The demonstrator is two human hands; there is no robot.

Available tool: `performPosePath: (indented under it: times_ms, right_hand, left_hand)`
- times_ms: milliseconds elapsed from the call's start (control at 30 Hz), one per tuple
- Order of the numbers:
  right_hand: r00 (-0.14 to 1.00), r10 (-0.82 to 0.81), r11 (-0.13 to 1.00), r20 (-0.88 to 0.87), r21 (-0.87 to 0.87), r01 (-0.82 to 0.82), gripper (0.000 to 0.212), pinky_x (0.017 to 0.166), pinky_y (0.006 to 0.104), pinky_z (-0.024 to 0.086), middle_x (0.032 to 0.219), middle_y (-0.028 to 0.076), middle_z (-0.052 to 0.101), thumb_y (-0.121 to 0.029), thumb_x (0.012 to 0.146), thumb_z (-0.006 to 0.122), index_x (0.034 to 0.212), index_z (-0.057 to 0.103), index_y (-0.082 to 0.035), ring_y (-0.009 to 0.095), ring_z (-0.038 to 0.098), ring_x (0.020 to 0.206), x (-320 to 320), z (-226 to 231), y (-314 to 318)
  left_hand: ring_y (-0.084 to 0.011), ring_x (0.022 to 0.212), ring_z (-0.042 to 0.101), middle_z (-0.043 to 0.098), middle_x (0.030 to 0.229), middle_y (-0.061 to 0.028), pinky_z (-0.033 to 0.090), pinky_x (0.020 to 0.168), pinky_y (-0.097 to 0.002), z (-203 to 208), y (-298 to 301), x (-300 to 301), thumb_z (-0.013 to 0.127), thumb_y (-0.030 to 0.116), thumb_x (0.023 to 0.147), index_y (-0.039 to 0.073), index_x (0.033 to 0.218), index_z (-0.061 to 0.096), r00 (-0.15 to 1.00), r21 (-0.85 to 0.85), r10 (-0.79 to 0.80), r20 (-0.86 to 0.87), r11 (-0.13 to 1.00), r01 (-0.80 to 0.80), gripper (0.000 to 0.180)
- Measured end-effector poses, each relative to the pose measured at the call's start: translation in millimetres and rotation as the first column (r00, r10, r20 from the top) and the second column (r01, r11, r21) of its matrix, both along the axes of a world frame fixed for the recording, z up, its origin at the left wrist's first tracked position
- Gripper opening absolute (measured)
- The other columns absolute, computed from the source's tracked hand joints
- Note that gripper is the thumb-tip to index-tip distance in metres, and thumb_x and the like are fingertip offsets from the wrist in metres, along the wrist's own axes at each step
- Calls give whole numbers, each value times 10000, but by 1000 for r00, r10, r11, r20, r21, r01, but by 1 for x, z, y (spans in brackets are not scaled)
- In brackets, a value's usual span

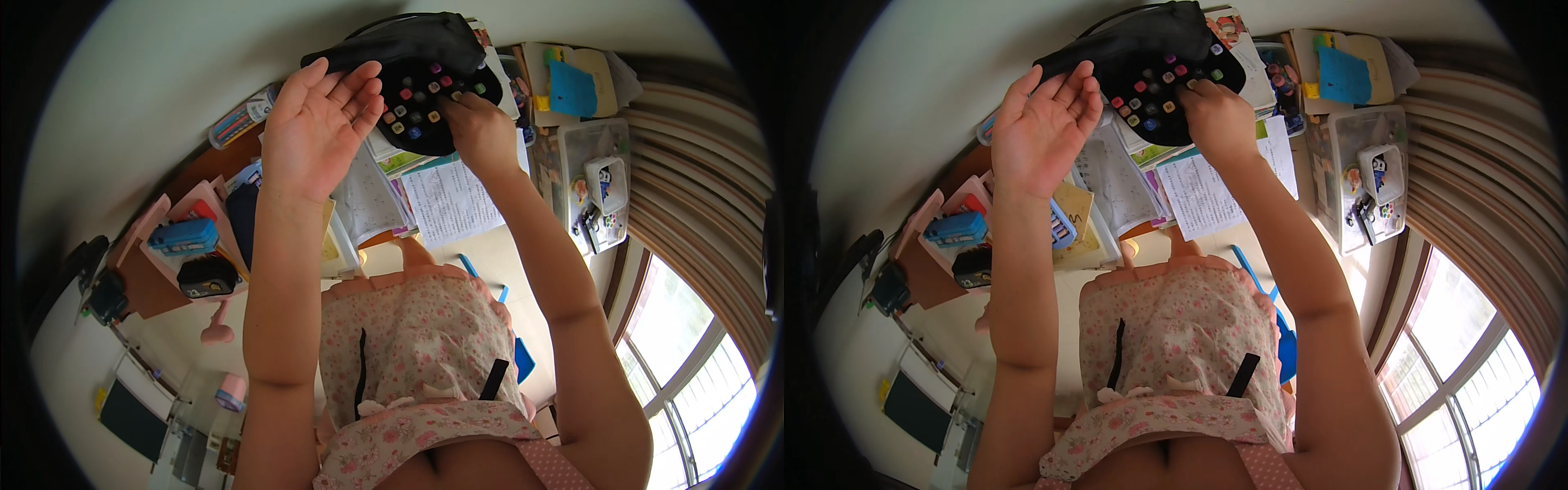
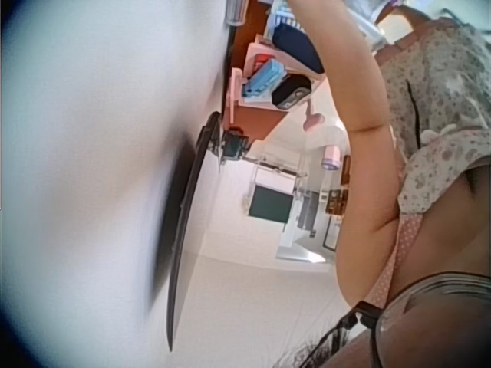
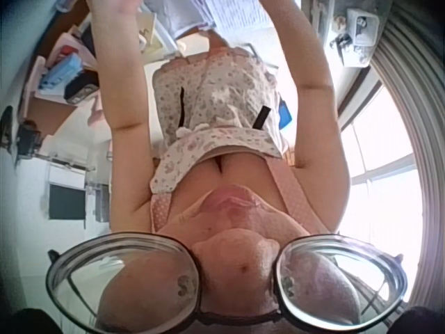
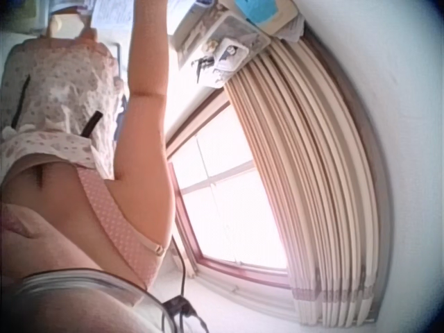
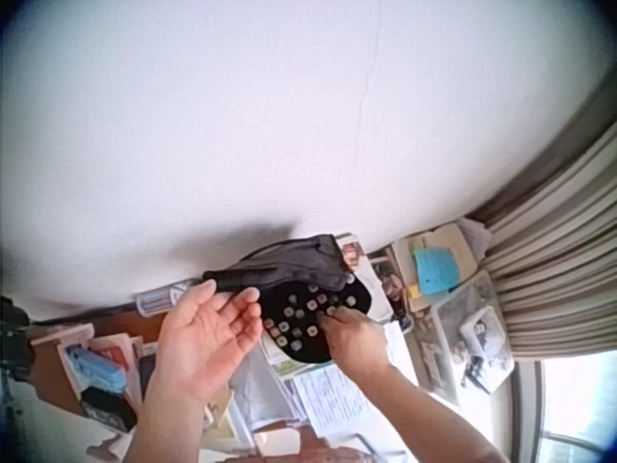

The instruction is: The person organizes stationery and papers on a cluttered desk. They place pens into a pencil case, move an abacus and calculator, sort through papers and notebooks, and store items into a drawer.

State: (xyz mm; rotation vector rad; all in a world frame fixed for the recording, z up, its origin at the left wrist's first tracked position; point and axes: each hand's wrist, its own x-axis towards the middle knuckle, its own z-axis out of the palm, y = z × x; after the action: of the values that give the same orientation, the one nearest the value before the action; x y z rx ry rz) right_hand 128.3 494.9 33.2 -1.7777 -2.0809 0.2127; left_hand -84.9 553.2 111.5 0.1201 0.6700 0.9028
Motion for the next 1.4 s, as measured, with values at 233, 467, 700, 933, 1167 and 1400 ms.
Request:
performPosePath:
  times_ms: [233, 467, 700, 933, 1167, 1400]
  right_hand:
    - [954, -201, 979, -223, -16, 203, 186, 709, 361, 494, 879, 102, 605, -43, 757, 616, 942, 618, -33, 270, 593, 842, 7, 8, -29]
    - [970, 220, 975, 100, -8, -221, 128, 826, 349, 461, 905, 85, 615, -43, 676, 580, 785, 647, -48, 242, 568, 943, 0, -7, -30]
    - [984, 114, 750, 140, -661, 8, 187, 768, 390, 532, 1001, 148, 633, -63, 786, 585, 946, 668, -11, 295, 640, 894, -12, -79, 13]
    - [451, -814, 523, -367, -801, 291, 241, 789, 394, 535, 1041, 183, 614, -43, 809, 551, 1034, 618, 14, 312, 631, 927, -14, -108, 16]
    - [-298, -864, 449, -406, -889, -92, 309, 819, 400, 542, 1086, 219, 578, -11, 845, 498, 1147, 527, 44, 335, 616, 964, -5, -83, 26]
    - [-488, -797, 515, -356, -823, -240, 320, 897, 424, 519, 1112, 201, 556, 37, 843, 460, 1161, 486, 56, 344, 599, 994, 0, -78, 17]
  left_hand:
    - [-228, 992, 524, 554, 1116, -164, 437, 930, -348, -1, -5, 5, 546, 261, 904, -97, 1132, 504, 998, 13, -2, -67, 1000, 3, 427]
    - [-211, 1010, 540, 588, 1107, -163, 428, 922, -344, -4, -15, 12, 557, 250, 893, 6, 1025, 541, 991, 15, -36, -131, 999, 38, 278]
    - [-205, 1013, 542, 592, 1108, -157, 429, 917, -342, -9, -23, 20, 560, 253, 891, 9, 1025, 540, 989, 27, -32, -147, 999, 36, 278]
    - [-198, 988, 546, 597, 1096, -149, 432, 907, -333, -12, -27, 21, 565, 259, 889, 24, 1007, 539, 990, 18, -11, -138, 1000, 13, 264]
    - [-210, 974, 543, 578, 1097, -152, 441, 908, -337, -12, -30, 20, 565, 245, 893, -41, 1004, 552, 990, 13, 21, -138, 1000, -19, 308]
    - [-192, 991, 552, 606, 1081, -143, 437, 910, -327, -15, -33, 24, 570, 234, 887, 7, 1041, 552, 976, 37, -1, -217, 999, 9, 275]
